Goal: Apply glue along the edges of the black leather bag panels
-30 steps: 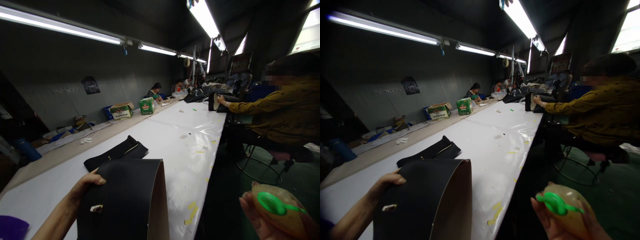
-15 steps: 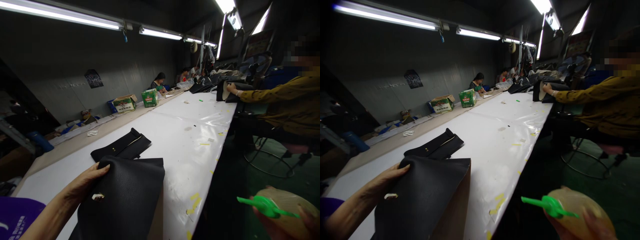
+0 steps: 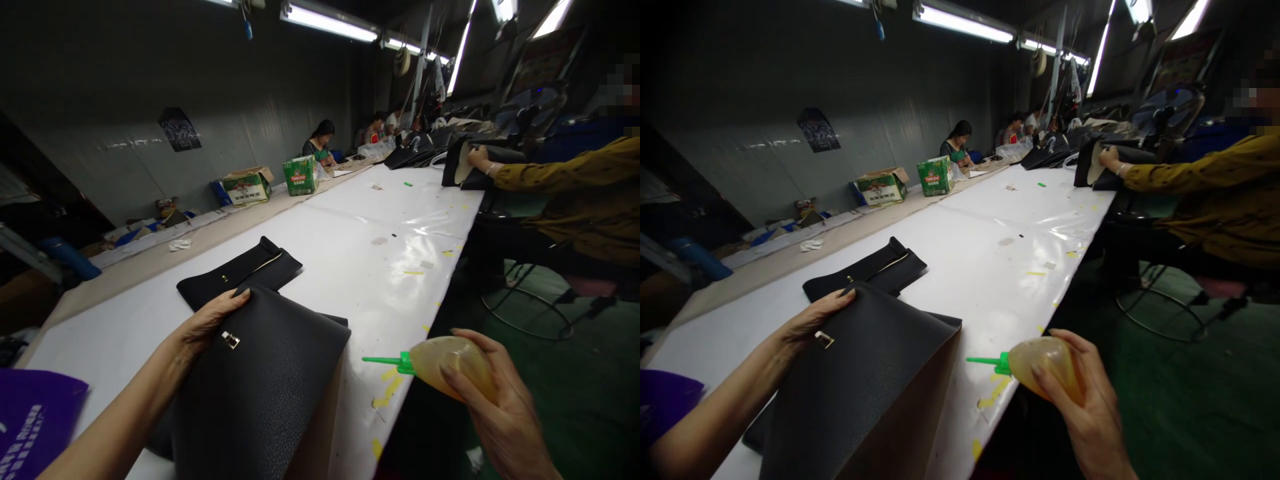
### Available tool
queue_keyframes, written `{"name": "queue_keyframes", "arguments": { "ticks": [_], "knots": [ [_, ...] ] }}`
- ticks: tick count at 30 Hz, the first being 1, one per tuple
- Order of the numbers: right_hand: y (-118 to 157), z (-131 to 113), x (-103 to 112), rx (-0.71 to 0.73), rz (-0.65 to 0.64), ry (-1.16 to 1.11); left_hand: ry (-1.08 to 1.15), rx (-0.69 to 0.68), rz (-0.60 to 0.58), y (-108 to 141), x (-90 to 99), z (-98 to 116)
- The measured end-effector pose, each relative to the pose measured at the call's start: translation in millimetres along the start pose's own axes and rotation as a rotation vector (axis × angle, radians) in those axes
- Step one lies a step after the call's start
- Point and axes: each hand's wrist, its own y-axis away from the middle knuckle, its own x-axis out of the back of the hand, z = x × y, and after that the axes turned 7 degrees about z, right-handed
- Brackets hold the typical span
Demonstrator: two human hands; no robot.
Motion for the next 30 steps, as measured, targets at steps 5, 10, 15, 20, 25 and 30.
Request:
{"name": "queue_keyframes", "arguments": {
  "ticks": [5,10,15,20,25,30],
  "knots": [
    [-13.2,15.9,-34.2,0.027,-0.078,0.074,0.035,0.02,0.013,-20.0,4.3,-22.1],
    [-23.6,25.2,-60.4,0.09,-0.119,0.081,0.06,0.067,0.008,-29.7,10.4,-25.6],
    [-27.4,33.0,-74.6,0.095,-0.114,0.107,0.083,0.081,0.043,-37.3,12.7,-27.1],
    [-22.4,33.9,-74.3,0.025,-0.168,0.116,0.106,0.097,0.049,-34.4,10.9,-28.1],
    [-23.9,33.2,-71.1,-0.008,-0.246,0.088,0.127,0.102,0.051,-30.8,6.9,-25.9],
    [-27.0,38.9,-69.0,0.014,-0.214,0.074,0.126,0.112,0.056,-31.4,6.8,-25.7]
  ]
}}
